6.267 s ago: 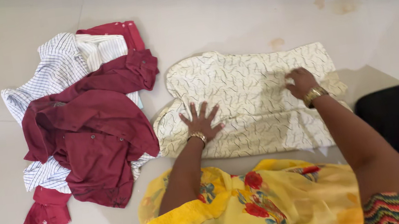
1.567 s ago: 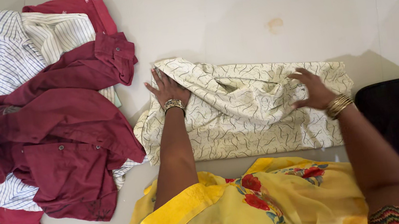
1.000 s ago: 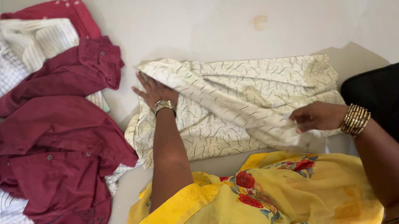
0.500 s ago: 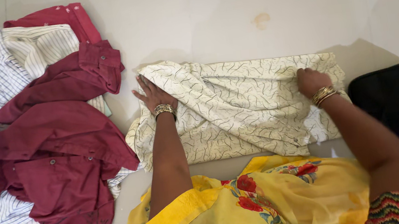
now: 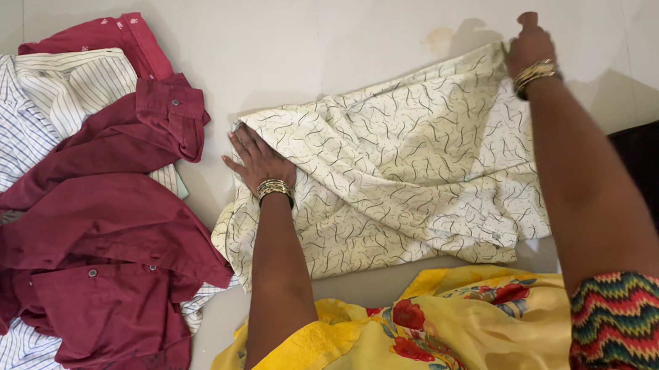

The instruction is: The person buttons a shirt, spreads it out on the floor, and folds the sides and sleeves inward before placing the folded garment into a bag.

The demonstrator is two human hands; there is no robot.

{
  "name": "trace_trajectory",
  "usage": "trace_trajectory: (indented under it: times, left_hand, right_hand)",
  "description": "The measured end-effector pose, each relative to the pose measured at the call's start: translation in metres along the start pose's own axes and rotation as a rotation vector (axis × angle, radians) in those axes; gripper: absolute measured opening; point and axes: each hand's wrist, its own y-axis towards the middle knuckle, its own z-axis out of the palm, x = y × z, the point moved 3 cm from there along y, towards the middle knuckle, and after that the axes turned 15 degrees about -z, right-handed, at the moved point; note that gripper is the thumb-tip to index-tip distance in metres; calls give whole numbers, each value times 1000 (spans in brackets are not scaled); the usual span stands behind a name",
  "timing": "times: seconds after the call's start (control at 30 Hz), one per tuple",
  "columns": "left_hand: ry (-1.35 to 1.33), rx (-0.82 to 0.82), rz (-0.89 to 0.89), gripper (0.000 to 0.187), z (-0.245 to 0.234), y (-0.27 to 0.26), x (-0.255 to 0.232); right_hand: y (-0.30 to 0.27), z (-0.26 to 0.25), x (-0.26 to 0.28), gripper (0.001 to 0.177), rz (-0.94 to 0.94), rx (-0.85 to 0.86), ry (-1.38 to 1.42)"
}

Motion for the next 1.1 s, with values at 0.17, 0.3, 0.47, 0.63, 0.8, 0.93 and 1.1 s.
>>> trace_trajectory:
  times: [0.17,0.3,0.47,0.63,0.8,0.93,1.1]
  left_hand:
    - [72,66,-2,88,3,1,-1]
    - [175,26,19,96,4,3,-1]
    - [41,153,-10,89,-3,-1,1]
    - [22,48,6,94,-3,-1,-1]
    - [59,112,-11,95,4,4,1]
    - [132,44,11,87,15,9,-1]
    - [34,103,24,87,6,3,1]
  right_hand:
    - [-59,53,40,60,-281,-253,242]
    - [-131,100,106,75,-780,320,-237]
    - [-94,71,88,70,-511,332,-314]
    - [-41,27,9,68,-166,199,-176]
    - [-28,28,-3,80,-102,257,-172]
    - [-109,43,26,50,-350,231,125]
    - [-222,51,64,57,-493,727,-29]
